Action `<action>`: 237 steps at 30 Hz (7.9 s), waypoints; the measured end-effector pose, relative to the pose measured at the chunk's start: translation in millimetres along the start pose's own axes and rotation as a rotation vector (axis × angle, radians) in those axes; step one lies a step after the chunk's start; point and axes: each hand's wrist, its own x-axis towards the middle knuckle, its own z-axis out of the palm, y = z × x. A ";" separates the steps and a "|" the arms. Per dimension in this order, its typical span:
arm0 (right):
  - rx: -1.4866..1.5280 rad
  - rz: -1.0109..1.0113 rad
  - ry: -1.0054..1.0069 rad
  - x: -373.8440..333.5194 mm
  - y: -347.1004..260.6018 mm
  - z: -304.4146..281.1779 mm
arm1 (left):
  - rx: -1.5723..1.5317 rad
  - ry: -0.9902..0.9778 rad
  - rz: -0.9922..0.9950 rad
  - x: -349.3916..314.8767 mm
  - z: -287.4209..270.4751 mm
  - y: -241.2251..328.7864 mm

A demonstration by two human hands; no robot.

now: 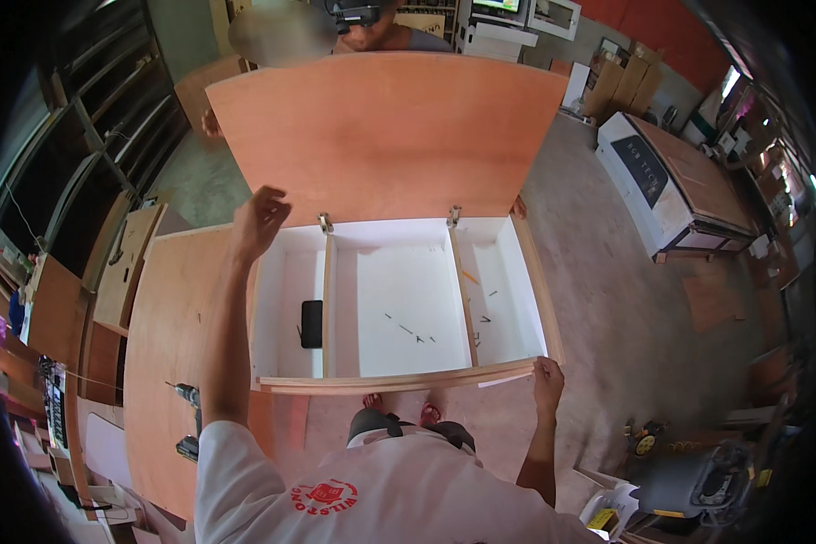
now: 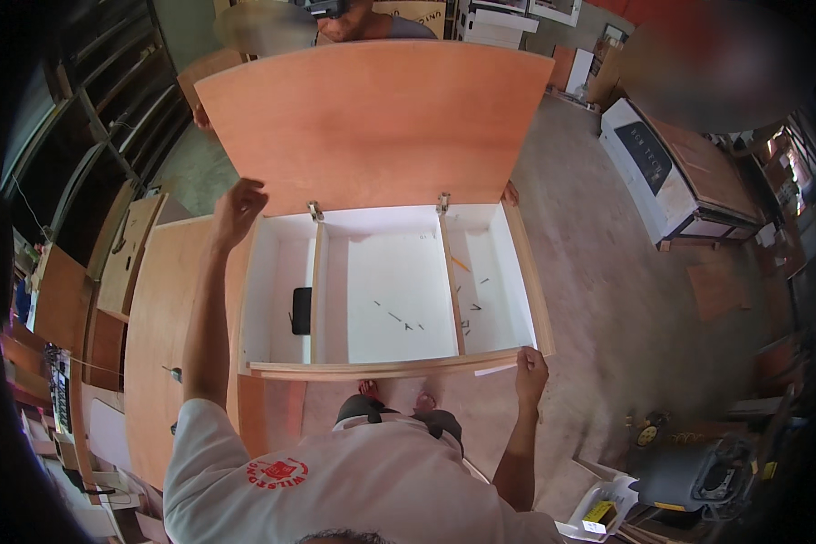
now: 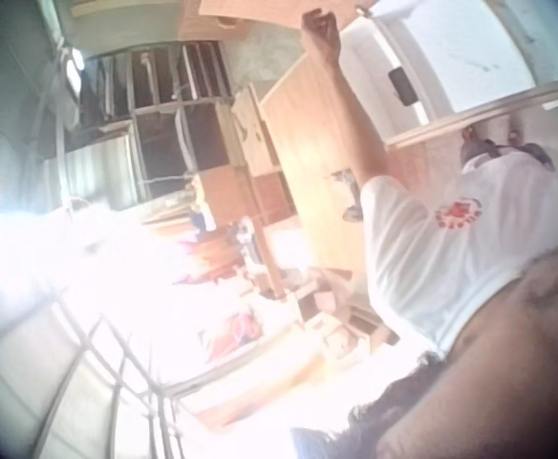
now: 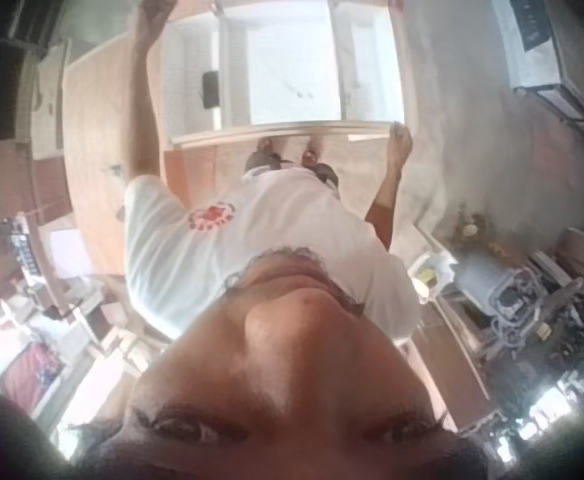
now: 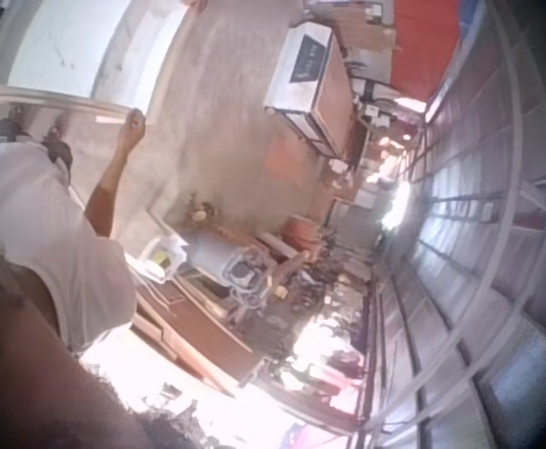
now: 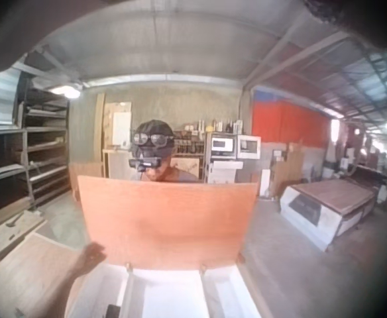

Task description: The person uses a cordless drill to attach metal hinges to a wooden cabinet door, then positions a white panel inside the cabinet frame with assistance from another person.

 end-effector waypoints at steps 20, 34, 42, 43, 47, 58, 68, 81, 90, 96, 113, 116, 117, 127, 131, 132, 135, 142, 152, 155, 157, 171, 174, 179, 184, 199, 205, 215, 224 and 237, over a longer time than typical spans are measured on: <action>0.114 0.118 0.042 -78.9 16.3 40.2 | 0.199 -0.115 -0.042 235.1 -9.6 65.8; 0.780 0.248 -0.360 -4.5 -178.6 57.4 | -0.581 0.162 -0.403 -96.7 25.8 105.4; 1.045 0.602 -0.315 -14.8 -182.3 76.5 | -0.553 0.363 -0.678 -245.5 102.9 63.0; 1.016 0.654 -0.281 -23.3 -169.8 78.3 | -0.582 0.366 -0.674 -259.4 111.4 56.0; 0.958 0.753 -0.262 -41.3 -116.3 86.1 | -0.684 0.367 -0.737 -302.9 139.0 25.7; 0.880 0.880 -0.376 -52.9 -17.1 105.6 | -0.785 0.230 -0.840 -358.5 180.7 -40.0; 0.777 0.941 -0.476 -50.2 19.4 111.8 | -0.663 0.094 -0.889 -374.5 196.9 -71.7; 0.650 0.981 -0.560 -41.3 32.2 111.7 | -0.553 -0.027 -0.886 -383.2 204.4 -98.1; 0.740 1.023 -0.525 -44.6 35.1 110.7 | -0.564 0.022 -0.926 -383.6 207.0 -89.0; 0.730 0.928 -0.342 -45.9 31.6 107.9 | -0.607 0.375 -1.041 -394.2 199.6 -106.5; 0.795 0.894 0.131 54.6 131.2 22.8 | -0.772 1.015 -1.329 -386.9 104.9 -195.0; 0.784 0.919 0.161 58.7 125.1 20.4 | -0.773 1.112 -1.388 -380.2 100.2 -203.2; 0.808 0.968 0.213 62.0 124.5 18.4 | -0.782 1.127 -1.339 -379.4 101.2 -201.8; 0.620 1.095 0.422 119.6 177.9 7.5 | -1.277 1.342 -1.115 -399.3 111.9 -185.9; 0.498 1.043 0.437 116.6 150.2 14.0 | -1.285 1.293 -1.207 -399.1 109.1 -187.9; 0.479 1.032 0.441 113.9 139.6 16.5 | -1.285 1.308 -1.224 -397.1 108.3 -189.0; 0.470 1.014 0.493 103.8 111.6 24.7 | -1.274 1.194 -1.176 -395.3 102.4 -191.2; 0.425 1.003 0.584 89.0 98.9 29.7 | -0.912 1.179 -1.354 -383.8 101.3 -194.5; 0.387 1.146 0.590 81.0 105.5 13.7 | -0.679 0.935 -1.487 -387.1 87.2 -194.8; 0.418 1.126 0.592 78.8 108.4 13.8 | -0.481 0.708 -1.678 -377.0 67.5 -189.8; 0.393 1.107 0.596 73.3 110.4 11.4 | -0.389 0.400 -1.832 -360.2 42.9 -184.5; -0.913 -0.916 0.073 335.7 36.8 148.3 | 0.557 0.015 -0.107 70.5 164.7 -324.2; -0.741 -0.681 0.046 418.0 0.4 233.0 | 0.709 -0.236 -0.141 132.3 191.3 -355.1; -0.815 -0.818 -0.103 483.8 -49.8 318.8 | 0.645 -0.390 -0.286 143.5 199.3 -366.5; -1.015 -0.628 -0.530 496.1 -62.5 337.5 | 0.697 -0.456 -0.128 144.3 197.9 -366.4; -0.903 -0.363 -0.452 489.9 -57.9 341.5 | 0.640 -0.433 -0.063 133.9 191.3 -397.5; -0.983 -0.605 -0.522 500.4 -51.9 344.3 | 0.604 -0.446 -0.337 141.4 194.3 -379.1; -0.815 -0.640 -0.587 428.8 -111.9 443.9 | 0.603 -0.387 -0.436 143.5 198.7 -374.5; -0.611 -0.824 -0.432 435.7 -96.1 443.1 | 0.600 -0.478 -0.362 133.2 205.5 -411.6; -0.622 -0.650 -0.522 450.8 -93.7 450.4 | 1.020 -0.072 -0.066 178.5 178.0 -351.5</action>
